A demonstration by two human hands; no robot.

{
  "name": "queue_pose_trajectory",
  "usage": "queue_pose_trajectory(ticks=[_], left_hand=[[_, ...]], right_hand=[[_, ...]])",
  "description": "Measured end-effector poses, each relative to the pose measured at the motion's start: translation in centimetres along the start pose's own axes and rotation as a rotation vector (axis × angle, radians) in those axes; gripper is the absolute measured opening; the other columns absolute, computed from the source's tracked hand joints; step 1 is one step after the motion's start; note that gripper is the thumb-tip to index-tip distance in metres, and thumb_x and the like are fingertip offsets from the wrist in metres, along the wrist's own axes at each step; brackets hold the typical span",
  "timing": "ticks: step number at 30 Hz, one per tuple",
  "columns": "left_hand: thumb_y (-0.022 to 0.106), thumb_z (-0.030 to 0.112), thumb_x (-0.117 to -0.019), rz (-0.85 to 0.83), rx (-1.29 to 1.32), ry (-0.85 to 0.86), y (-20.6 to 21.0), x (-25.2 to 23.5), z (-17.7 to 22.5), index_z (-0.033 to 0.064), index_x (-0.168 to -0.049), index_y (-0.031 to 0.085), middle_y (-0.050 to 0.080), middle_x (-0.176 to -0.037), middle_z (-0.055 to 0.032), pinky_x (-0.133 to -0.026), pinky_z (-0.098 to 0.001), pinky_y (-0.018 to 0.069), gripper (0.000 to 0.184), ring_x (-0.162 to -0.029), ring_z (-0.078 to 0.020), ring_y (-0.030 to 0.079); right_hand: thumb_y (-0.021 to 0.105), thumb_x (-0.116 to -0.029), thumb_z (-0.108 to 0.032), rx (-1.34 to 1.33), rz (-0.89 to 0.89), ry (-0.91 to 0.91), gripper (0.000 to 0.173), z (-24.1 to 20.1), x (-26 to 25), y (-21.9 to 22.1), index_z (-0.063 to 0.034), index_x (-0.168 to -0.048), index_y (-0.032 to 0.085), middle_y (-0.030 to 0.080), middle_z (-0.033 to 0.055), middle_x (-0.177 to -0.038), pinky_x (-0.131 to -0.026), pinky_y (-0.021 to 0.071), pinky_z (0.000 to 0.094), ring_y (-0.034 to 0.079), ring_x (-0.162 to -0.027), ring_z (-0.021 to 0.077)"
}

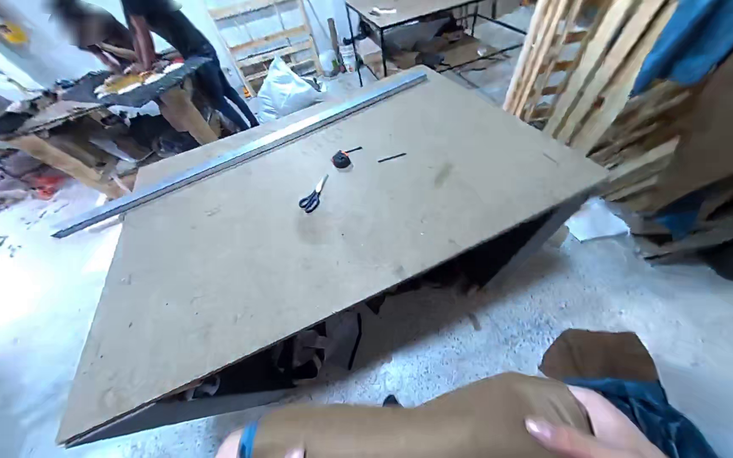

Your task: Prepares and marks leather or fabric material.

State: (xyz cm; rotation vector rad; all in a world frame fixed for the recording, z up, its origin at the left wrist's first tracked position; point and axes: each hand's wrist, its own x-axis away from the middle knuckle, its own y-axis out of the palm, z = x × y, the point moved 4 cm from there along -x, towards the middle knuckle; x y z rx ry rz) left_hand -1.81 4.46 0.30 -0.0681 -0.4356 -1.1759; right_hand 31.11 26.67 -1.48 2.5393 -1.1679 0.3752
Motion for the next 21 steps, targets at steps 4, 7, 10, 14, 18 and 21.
queue_pose_trajectory(ticks=[4, 7, 10, 14, 18, 21], left_hand=[[0.088, 0.025, -0.0778, 0.256, -0.01, 0.089, -3.8, -8.4, 7.9, 0.004, -0.111, 0.068, 0.076, -0.096, -0.0137, -0.079, -0.0442, 0.065, 0.044, -0.086, -0.025, 0.076], [0.084, 0.021, -0.0795, 0.273, -0.107, 0.366, -3.9, -12.8, 16.5, 0.008, -0.106, 0.072, 0.076, -0.094, -0.0092, -0.077, -0.0391, 0.0636, 0.033, -0.084, -0.0193, 0.074], [0.08, 0.011, -0.0847, 0.105, -0.11, 0.553, -3.2, -17.1, 22.4, 0.0053, -0.111, 0.069, 0.075, -0.102, -0.0111, -0.086, -0.0417, 0.0625, 0.029, -0.092, -0.0208, 0.073], [0.068, 0.025, -0.0946, 0.074, -0.061, 0.508, -4.8, -26.1, 24.3, 0.0063, -0.113, 0.069, 0.074, -0.109, -0.0086, -0.096, -0.0428, 0.0578, 0.027, -0.102, -0.0201, 0.071], [0.068, 0.053, -0.094, 0.306, -0.085, 0.252, -10.3, -38.4, 15.2, 0.0059, -0.116, 0.071, 0.073, -0.117, -0.0077, -0.1, -0.0464, 0.0558, 0.052, -0.112, -0.0225, 0.069], [0.072, 0.055, -0.091, 0.603, -0.429, -0.053, -15.2, -42.8, 3.2, 0.0016, -0.099, 0.075, 0.075, -0.098, -0.0143, -0.088, -0.0527, 0.0591, 0.054, -0.095, -0.029, 0.073]], right_hand=[[0.085, -0.0804, -0.024, 0.013, 0.014, -0.066, 0.04, -7.5, -9.9, 1.1, -0.0064, -0.113, 0.068, 0.075, 0.0125, -0.101, -0.081, 0.0646, 0.0449, 0.075, -0.09, 0.0243], [0.082, -0.0824, -0.029, 0.145, 0.075, -0.343, 0.033, -16.5, -13.4, 1.7, -0.012, -0.109, 0.072, 0.076, 0.009, -0.096, -0.075, 0.0647, 0.0409, 0.075, -0.084, 0.0202], [0.075, -0.0885, -0.017, 0.217, 0.136, -0.642, 0.027, -22.7, -15.9, 2.0, -0.0151, -0.115, 0.069, 0.075, 0.0019, -0.102, -0.076, 0.0649, 0.0358, 0.074, -0.087, 0.0135], [0.082, -0.0822, -0.013, 0.305, 0.198, -0.797, 0.042, -22.0, -22.5, 1.4, -0.0147, -0.12, 0.065, 0.073, 0.0018, -0.106, -0.082, 0.0654, 0.0397, 0.074, -0.093, 0.0169], [0.09, -0.0743, -0.021, 0.364, 0.231, -0.611, 0.045, -8.1, -33.9, -0.9, -0.009, -0.112, 0.069, 0.077, 0.002, -0.098, -0.082, 0.0665, 0.0418, 0.075, -0.09, 0.0162], [0.089, -0.078, -0.029, 0.475, 0.069, -0.251, 0.048, 3.0, -38.6, -4.1, -0.0055, -0.115, 0.069, 0.077, 0.0023, -0.103, -0.092, 0.0633, 0.0387, 0.074, -0.098, 0.0135]])
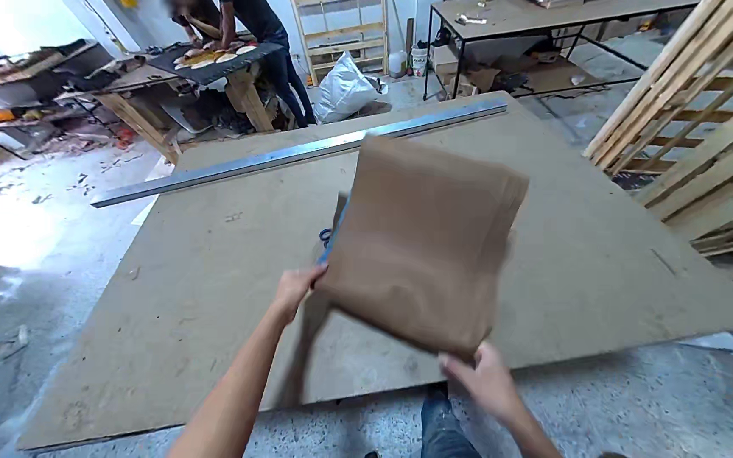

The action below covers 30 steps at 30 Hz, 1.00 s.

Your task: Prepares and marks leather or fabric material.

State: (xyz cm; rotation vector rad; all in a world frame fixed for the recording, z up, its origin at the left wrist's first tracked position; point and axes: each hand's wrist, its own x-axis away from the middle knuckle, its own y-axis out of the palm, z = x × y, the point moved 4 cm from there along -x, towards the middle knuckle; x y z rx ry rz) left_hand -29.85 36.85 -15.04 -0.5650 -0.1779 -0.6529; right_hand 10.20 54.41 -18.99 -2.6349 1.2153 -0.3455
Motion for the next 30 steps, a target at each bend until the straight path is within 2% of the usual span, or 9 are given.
queue_pose_trajectory(ticks=[4, 7, 12, 15, 18, 20, 23, 26, 30], left_hand=[[0.071, 0.046, -0.0918, 0.221, -0.448, -0.065, 4.3, 2.0, -4.1, 0.0075, -0.128, 0.067, 0.065, -0.13, -0.0187, -0.104, -0.0609, 0.0487, 0.053, -0.123, -0.0369, 0.061], [0.062, 0.048, -0.0968, 0.112, -0.529, 0.281, 12.2, 2.7, 1.2, 0.0132, -0.132, 0.067, 0.059, -0.146, -0.0066, -0.119, -0.0497, 0.0392, 0.05, -0.139, -0.0237, 0.052], [0.04, 0.073, -0.0977, -0.051, -0.798, 0.376, 24.8, -3.3, 4.6, 0.0201, -0.155, 0.047, 0.031, -0.168, -0.001, -0.127, -0.0597, 0.0123, 0.078, -0.158, -0.0213, 0.019], [0.027, 0.077, -0.098, -0.065, -0.905, 0.388, 28.9, -6.4, 5.1, 0.0197, -0.165, 0.024, 0.007, -0.174, -0.001, -0.126, -0.0652, 0.0048, 0.088, -0.16, -0.0235, 0.0], [0.026, 0.069, -0.103, -0.281, -0.892, 0.491, 29.7, -6.9, 6.4, 0.0209, -0.165, 0.023, 0.005, -0.174, -0.0012, -0.127, -0.0634, 0.0033, 0.079, -0.16, -0.0213, -0.001], [0.032, 0.061, -0.1061, -0.28, -0.834, 0.542, 27.0, -7.4, 6.3, 0.0269, -0.16, 0.038, 0.021, -0.172, 0.0051, -0.129, -0.0559, 0.0102, 0.064, -0.159, -0.0162, 0.011], [0.038, 0.051, -0.1083, 0.02, -0.853, 0.361, 19.2, -8.9, 3.8, 0.0148, -0.154, 0.048, 0.03, -0.169, -0.0028, -0.127, -0.058, 0.0142, 0.059, -0.158, -0.0223, 0.019], [0.045, 0.032, -0.1083, 0.243, -0.784, 0.245, 13.9, -5.7, 1.4, 0.0056, -0.131, 0.066, 0.049, -0.156, -0.0088, -0.126, -0.0541, 0.0248, 0.041, -0.151, -0.0247, 0.037], [0.047, 0.069, -0.0978, 0.118, -0.766, 0.144, 13.7, -1.6, -2.4, 0.0168, -0.155, 0.047, 0.034, -0.166, 0.0003, -0.128, -0.0565, 0.0138, 0.077, -0.157, -0.0196, 0.023]], right_hand=[[0.07, -0.0955, -0.027, 0.299, 0.067, 0.251, 0.027, 2.4, -3.0, -6.9, -0.0068, -0.113, 0.074, 0.077, 0.0095, -0.101, -0.086, 0.0611, 0.05, 0.074, -0.092, 0.023], [0.062, -0.1007, -0.029, 0.483, 0.2, -0.038, 0.027, -1.8, -15.0, -10.9, -0.008, -0.112, 0.074, 0.075, 0.0098, -0.094, -0.078, 0.0606, 0.0505, 0.073, -0.085, 0.0239], [0.064, -0.0999, -0.024, 0.798, -0.065, -0.249, 0.052, -0.9, -42.0, -6.2, -0.0083, -0.148, 0.05, 0.052, 0.0299, -0.137, -0.083, 0.0567, 0.0641, 0.063, -0.11, 0.0491], [0.057, -0.1039, -0.023, 1.024, -0.314, -0.237, 0.038, 1.3, -49.8, -2.5, 0.0024, -0.132, 0.054, 0.058, 0.0327, -0.123, -0.078, 0.0568, 0.0651, 0.066, -0.102, 0.0502], [0.06, -0.0981, -0.012, 1.236, -0.544, -0.239, 0.018, 0.3, -50.4, -2.2, 0.0045, -0.103, 0.062, 0.065, 0.0262, -0.098, -0.07, 0.0561, 0.0628, 0.068, -0.089, 0.0451], [0.073, -0.0931, -0.019, 1.22, -0.597, -0.241, 0.025, -0.1, -49.5, -3.3, 0.0036, -0.084, 0.067, 0.066, 0.0246, -0.086, -0.068, 0.0542, 0.0645, 0.068, -0.082, 0.0445], [0.068, -0.0956, -0.022, 0.79, -0.499, -0.128, 0.028, -4.5, -46.7, -4.4, 0.0047, -0.102, 0.062, 0.067, 0.0197, -0.078, -0.06, 0.058, 0.0597, 0.069, -0.064, 0.0349], [0.053, -0.101, -0.015, 0.078, -0.718, -0.026, 0.024, -7.0, -37.7, 1.9, -0.007, -0.123, 0.059, 0.07, 0.0093, -0.089, -0.055, 0.0634, 0.0448, 0.07, -0.062, 0.023], [0.066, -0.0968, -0.014, -0.41, -0.971, -0.084, 0.015, -4.1, -27.3, 13.1, -0.005, -0.109, 0.069, 0.072, 0.0123, -0.103, -0.068, 0.067, 0.0448, 0.074, -0.079, 0.0281]])
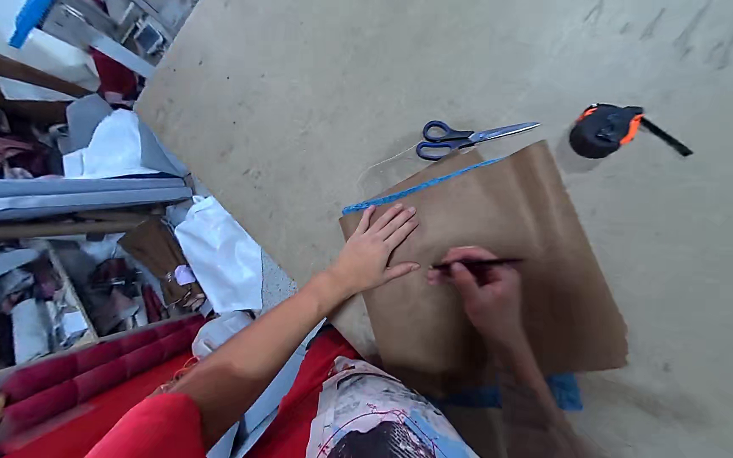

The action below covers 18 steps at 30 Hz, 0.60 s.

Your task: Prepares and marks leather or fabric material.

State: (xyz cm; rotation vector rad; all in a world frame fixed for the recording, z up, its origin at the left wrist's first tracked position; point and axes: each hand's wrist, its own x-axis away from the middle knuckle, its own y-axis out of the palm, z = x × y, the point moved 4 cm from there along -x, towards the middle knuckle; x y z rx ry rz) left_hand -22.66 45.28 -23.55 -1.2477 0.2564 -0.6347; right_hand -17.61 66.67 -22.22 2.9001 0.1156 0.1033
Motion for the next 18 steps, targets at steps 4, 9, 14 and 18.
queue_pose_trajectory(ticks=[4, 9, 14, 18], left_hand=[[0.06, 0.079, -0.0823, 0.142, 0.144, -0.016, 2.2, 1.9, -2.4, 0.0149, -0.154, 0.048, 0.038, -0.165, 0.0008, -0.129, -0.0555, 0.0133, 0.097, -0.156, -0.0177, 0.025], [0.068, 0.081, -0.0726, 0.217, 0.233, 0.053, 2.8, 2.1, -2.9, 0.0165, -0.149, 0.054, 0.044, -0.161, -0.0003, -0.128, -0.0568, 0.0159, 0.101, -0.153, -0.0201, 0.032], [0.066, 0.084, -0.0709, 0.204, 0.258, 0.041, 2.2, 2.0, -3.2, 0.0187, -0.15, 0.053, 0.043, -0.162, -0.0004, -0.128, -0.0576, 0.0123, 0.104, -0.154, -0.0214, 0.03], [0.061, 0.087, -0.0713, 0.196, 0.261, 0.034, 2.6, 2.0, -3.3, 0.0173, -0.155, 0.048, 0.037, -0.165, 0.0004, -0.126, -0.0657, 0.0038, 0.109, -0.157, -0.0229, 0.024]], right_hand=[[0.079, -0.0838, -0.007, 0.149, -0.001, 0.076, 0.02, 3.4, -1.2, 2.9, -0.01, -0.101, 0.069, 0.073, 0.0069, -0.094, -0.064, 0.0644, 0.0352, 0.072, -0.077, 0.022], [0.07, -0.0915, -0.01, 0.286, -0.177, 0.109, 0.015, 3.7, -3.4, 3.6, -0.005, -0.106, 0.073, 0.072, 0.0038, -0.076, -0.049, 0.0619, 0.032, 0.069, -0.058, 0.0159], [0.071, -0.085, -0.023, 0.666, -0.29, -0.061, 0.015, 3.4, -4.1, 4.0, -0.0113, -0.094, 0.073, 0.069, -0.0067, -0.076, -0.051, 0.0536, 0.0218, 0.061, -0.06, 0.0009], [0.07, -0.0867, -0.028, 0.801, -0.399, -0.19, 0.018, 3.7, -4.3, 4.6, -0.0097, -0.089, 0.073, 0.068, -0.0038, -0.077, -0.055, 0.0541, 0.0217, 0.062, -0.064, 0.001]])
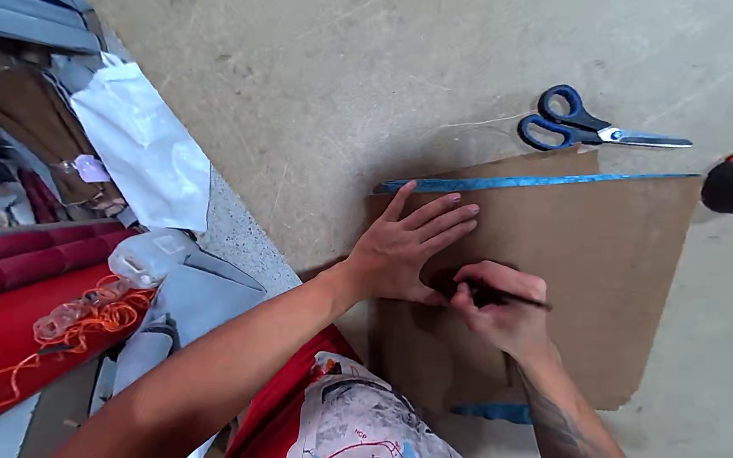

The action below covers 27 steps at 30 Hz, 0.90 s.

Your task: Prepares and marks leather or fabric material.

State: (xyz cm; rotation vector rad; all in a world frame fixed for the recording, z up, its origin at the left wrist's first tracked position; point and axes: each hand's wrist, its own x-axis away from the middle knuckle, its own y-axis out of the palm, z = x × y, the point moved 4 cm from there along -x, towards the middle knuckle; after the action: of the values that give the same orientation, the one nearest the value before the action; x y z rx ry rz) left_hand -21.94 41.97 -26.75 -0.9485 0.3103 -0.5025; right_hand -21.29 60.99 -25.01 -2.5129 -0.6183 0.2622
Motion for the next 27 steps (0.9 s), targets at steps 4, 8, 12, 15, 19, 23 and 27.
queue_pose_trajectory(ticks=[4, 8, 12, 15, 19, 23, 27], left_hand=[[0.062, 0.089, -0.0686, 0.04, 0.015, -0.003, 0.4, 0.1, -0.3, 0.0139, -0.154, 0.048, 0.04, -0.164, -0.0009, -0.126, -0.0651, 0.0027, 0.114, -0.156, -0.0221, 0.027], [0.06, 0.093, -0.0654, 0.037, 0.01, -0.023, 0.3, 0.1, -0.2, 0.0115, -0.157, 0.043, 0.037, -0.165, -0.003, -0.127, -0.0631, 0.0024, 0.123, -0.156, -0.0218, 0.025], [0.059, 0.093, -0.0658, 0.045, -0.008, -0.021, 0.4, -0.1, -0.5, 0.0122, -0.157, 0.043, 0.037, -0.165, -0.0028, -0.127, -0.0621, 0.0045, 0.123, -0.156, -0.0212, 0.027], [0.057, 0.095, -0.0652, 0.03, -0.033, -0.023, 0.6, -0.1, -0.3, 0.0126, -0.157, 0.042, 0.035, -0.166, -0.0018, -0.127, -0.0619, 0.0049, 0.124, -0.156, -0.0208, 0.026], [0.058, 0.095, -0.0638, 0.018, -0.05, -0.03, 0.5, -0.2, -0.6, 0.0134, -0.158, 0.041, 0.034, -0.167, -0.0003, -0.127, -0.0615, 0.0054, 0.126, -0.156, -0.0199, 0.026], [0.056, 0.096, -0.0649, 0.045, -0.071, -0.012, 0.7, -0.3, -0.7, 0.0129, -0.157, 0.042, 0.038, -0.165, -0.0014, -0.126, -0.0615, 0.0092, 0.125, -0.154, -0.0202, 0.029], [0.059, 0.094, -0.0635, 0.035, -0.08, -0.018, 0.5, -0.3, -0.3, 0.0107, -0.157, 0.042, 0.037, -0.165, -0.0029, -0.127, -0.0623, 0.0085, 0.127, -0.155, -0.0211, 0.028]], right_hand=[[0.068, -0.0905, -0.019, 0.075, 0.003, -0.031, 0.017, -0.4, -3.1, 0.8, -0.0068, -0.1, 0.074, 0.072, 0.0001, -0.084, -0.059, 0.0551, 0.0237, 0.064, -0.067, 0.0031], [0.066, -0.0945, -0.019, 0.152, 0.109, 0.085, 0.016, 0.9, -2.7, -1.9, -0.0087, -0.103, 0.074, 0.069, -0.0021, -0.08, -0.053, 0.0492, 0.0214, 0.058, -0.06, 0.0016], [0.068, -0.0897, -0.017, -0.035, 0.117, 0.04, 0.015, -0.2, -0.5, -1.1, -0.0052, -0.097, 0.073, 0.07, -0.0005, -0.083, -0.057, 0.055, 0.0225, 0.062, -0.065, 0.0028], [0.069, -0.0878, -0.017, -0.062, 0.094, 0.034, 0.014, 0.1, 0.2, -0.5, -0.0063, -0.095, 0.074, 0.07, -0.0016, -0.082, -0.057, 0.0537, 0.0202, 0.061, -0.066, 0.0012], [0.067, -0.0882, -0.02, -0.003, 0.034, -0.018, 0.015, 0.5, 0.3, -0.9, -0.0075, -0.095, 0.074, 0.069, -0.0025, -0.081, -0.057, 0.054, 0.0213, 0.062, -0.066, 0.0016], [0.064, -0.0953, -0.02, 0.156, 0.095, 0.017, 0.018, 1.2, -2.8, -2.3, -0.0056, -0.1, 0.074, 0.068, 0.0017, -0.075, -0.052, 0.0488, 0.0247, 0.057, -0.058, 0.005], [0.064, -0.0943, -0.019, 0.145, 0.167, 0.115, 0.016, 1.2, -0.3, -2.7, -0.0085, -0.101, 0.073, 0.068, -0.001, -0.08, -0.055, 0.0504, 0.0231, 0.058, -0.061, 0.0031]])
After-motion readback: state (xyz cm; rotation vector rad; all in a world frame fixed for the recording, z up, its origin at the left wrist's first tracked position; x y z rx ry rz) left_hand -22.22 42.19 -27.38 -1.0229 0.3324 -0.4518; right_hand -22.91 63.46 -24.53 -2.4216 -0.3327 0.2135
